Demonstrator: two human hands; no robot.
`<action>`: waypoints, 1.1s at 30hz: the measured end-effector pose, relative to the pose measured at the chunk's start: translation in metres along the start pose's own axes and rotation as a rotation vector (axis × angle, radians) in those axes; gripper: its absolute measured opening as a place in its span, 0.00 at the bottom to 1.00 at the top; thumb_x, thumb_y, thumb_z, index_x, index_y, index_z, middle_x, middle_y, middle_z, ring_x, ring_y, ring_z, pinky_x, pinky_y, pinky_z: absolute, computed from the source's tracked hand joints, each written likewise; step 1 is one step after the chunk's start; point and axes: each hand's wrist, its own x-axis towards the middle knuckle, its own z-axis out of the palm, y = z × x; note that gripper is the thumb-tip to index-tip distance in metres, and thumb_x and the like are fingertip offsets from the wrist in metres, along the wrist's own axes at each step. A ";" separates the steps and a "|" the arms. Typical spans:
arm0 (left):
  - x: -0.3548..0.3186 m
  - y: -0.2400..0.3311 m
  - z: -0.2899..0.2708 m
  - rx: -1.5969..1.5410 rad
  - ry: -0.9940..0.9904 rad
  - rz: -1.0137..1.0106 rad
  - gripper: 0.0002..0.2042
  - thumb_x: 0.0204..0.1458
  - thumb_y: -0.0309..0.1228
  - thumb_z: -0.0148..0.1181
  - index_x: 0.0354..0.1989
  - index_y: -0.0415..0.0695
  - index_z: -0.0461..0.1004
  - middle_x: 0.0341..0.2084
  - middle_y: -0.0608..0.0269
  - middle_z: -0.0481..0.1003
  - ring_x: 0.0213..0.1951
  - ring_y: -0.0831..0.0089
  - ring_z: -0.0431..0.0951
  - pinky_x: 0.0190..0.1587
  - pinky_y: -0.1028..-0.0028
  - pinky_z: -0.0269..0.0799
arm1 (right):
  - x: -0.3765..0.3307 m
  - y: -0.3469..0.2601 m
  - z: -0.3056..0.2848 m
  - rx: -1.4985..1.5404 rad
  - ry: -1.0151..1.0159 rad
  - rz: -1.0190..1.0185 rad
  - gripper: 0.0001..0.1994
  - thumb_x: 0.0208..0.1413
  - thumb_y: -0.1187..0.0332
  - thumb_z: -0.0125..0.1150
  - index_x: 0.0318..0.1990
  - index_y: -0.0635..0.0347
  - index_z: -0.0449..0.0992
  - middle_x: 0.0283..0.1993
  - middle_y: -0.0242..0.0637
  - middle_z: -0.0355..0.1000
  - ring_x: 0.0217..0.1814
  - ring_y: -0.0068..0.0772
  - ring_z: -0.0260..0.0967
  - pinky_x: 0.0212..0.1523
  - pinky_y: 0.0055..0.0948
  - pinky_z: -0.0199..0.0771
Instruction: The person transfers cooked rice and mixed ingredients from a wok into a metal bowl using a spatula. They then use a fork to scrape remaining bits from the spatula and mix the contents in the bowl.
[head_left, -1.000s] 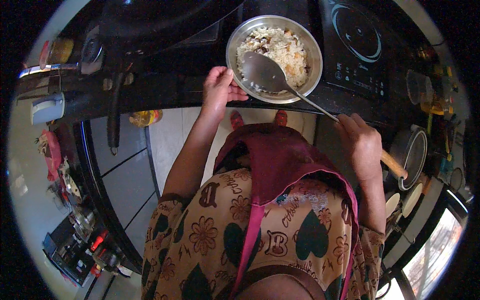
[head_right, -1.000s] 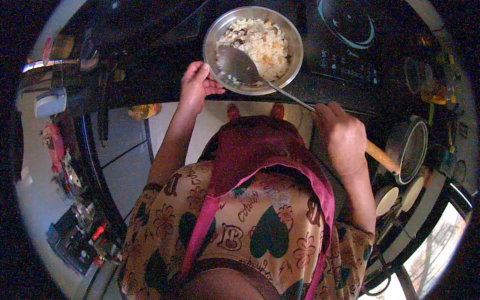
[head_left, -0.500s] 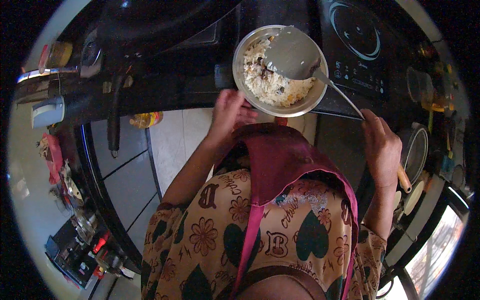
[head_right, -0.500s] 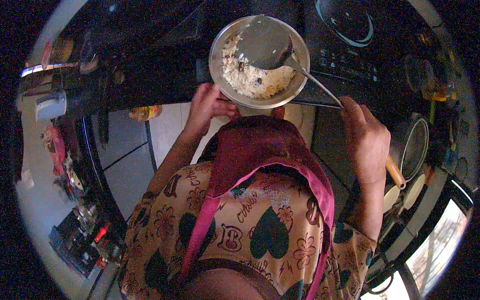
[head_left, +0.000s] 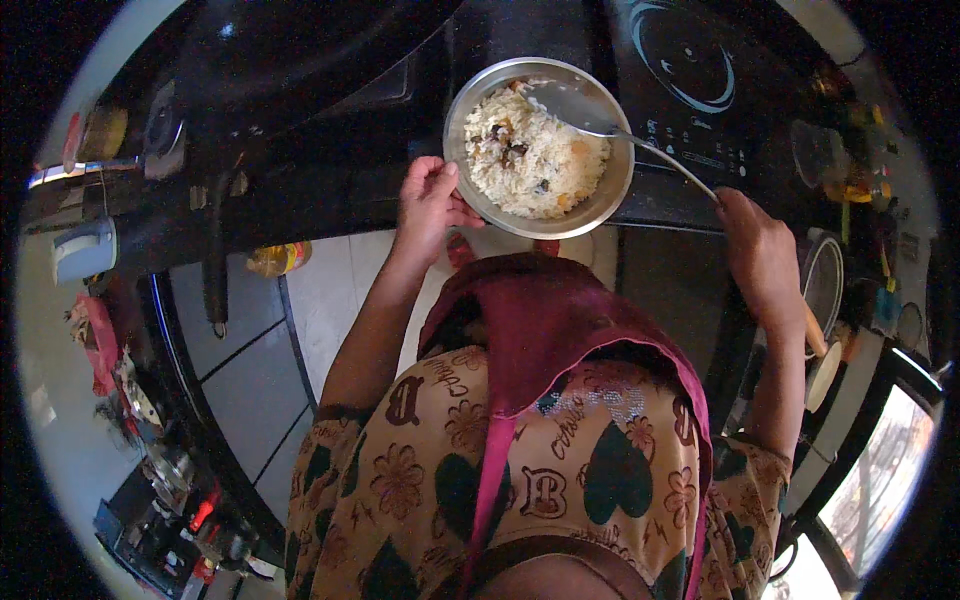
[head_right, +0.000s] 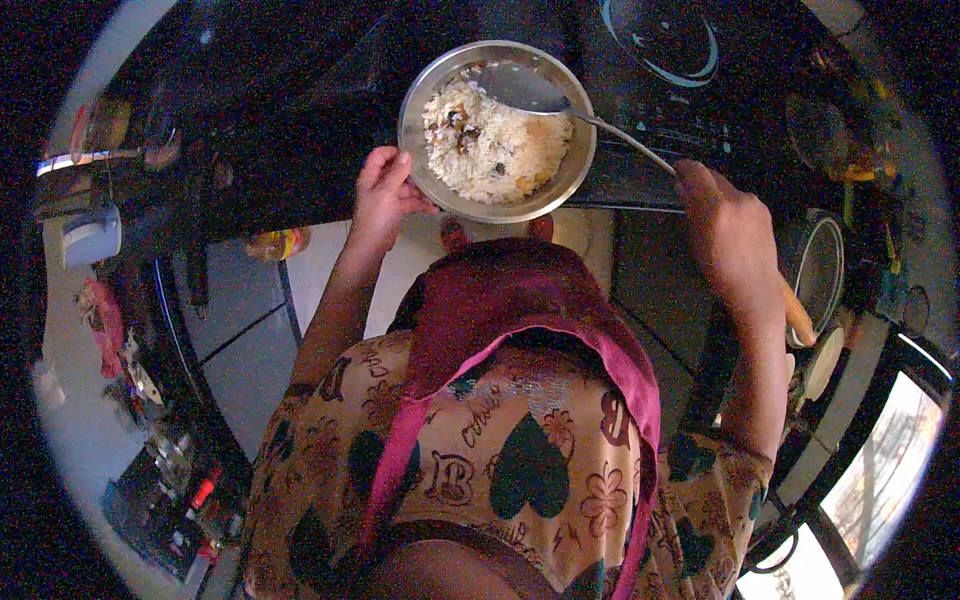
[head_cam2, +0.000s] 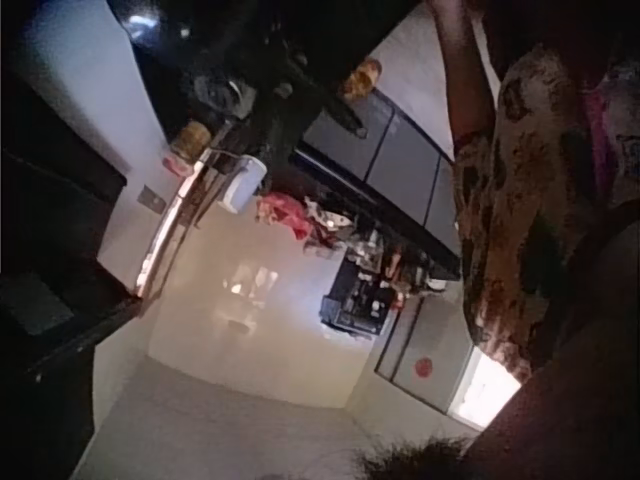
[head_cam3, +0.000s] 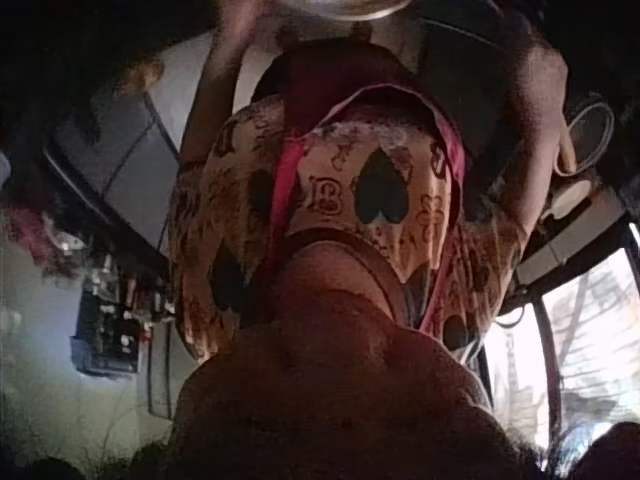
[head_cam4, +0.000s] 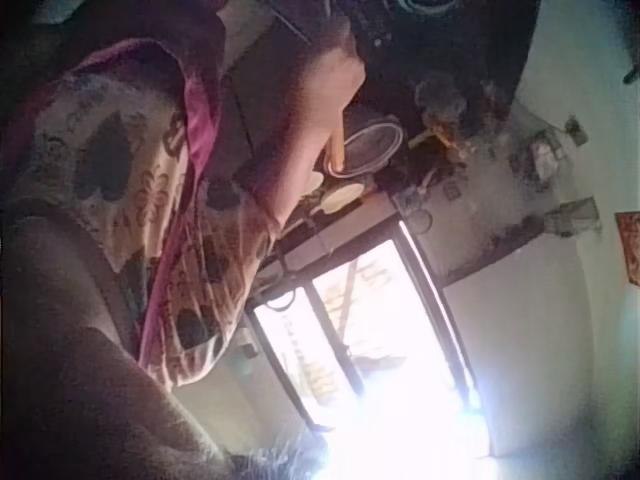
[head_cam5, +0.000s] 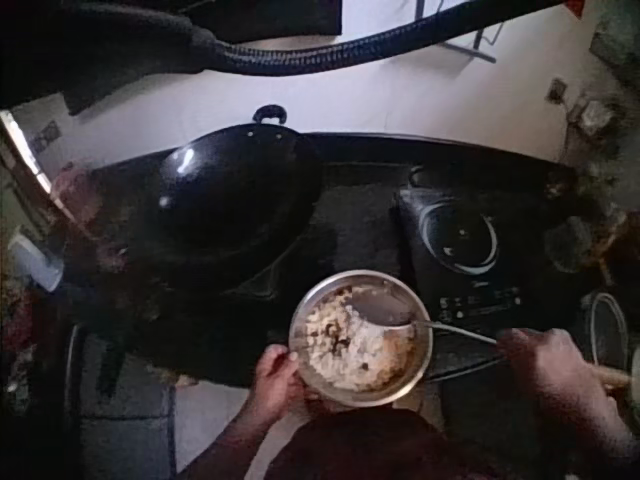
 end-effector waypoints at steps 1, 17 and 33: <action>0.001 0.000 -0.001 0.002 -0.006 -0.006 0.11 0.59 0.35 0.49 0.42 0.40 0.61 0.30 0.59 0.70 0.22 0.72 0.75 0.20 0.71 0.77 | 0.003 0.003 0.004 0.033 -0.011 0.012 0.07 0.56 0.69 0.50 0.40 0.56 0.70 0.31 0.46 0.72 0.31 0.50 0.71 0.29 0.43 0.70; -0.002 0.000 0.001 0.014 0.017 0.008 0.10 0.59 0.35 0.48 0.41 0.41 0.62 0.29 0.58 0.72 0.22 0.71 0.76 0.19 0.72 0.77 | 0.014 -0.036 -0.029 -0.241 0.130 -0.179 0.15 0.46 0.75 0.58 0.44 0.54 0.74 0.28 0.34 0.66 0.29 0.35 0.69 0.29 0.31 0.71; 0.000 -0.005 0.001 -0.035 -0.013 0.022 0.10 0.58 0.36 0.49 0.39 0.41 0.63 0.27 0.60 0.71 0.23 0.74 0.74 0.21 0.70 0.78 | -0.034 -0.062 -0.012 -0.363 0.201 -0.043 0.20 0.43 0.70 0.53 0.49 0.55 0.72 0.30 0.32 0.63 0.29 0.31 0.65 0.27 0.29 0.69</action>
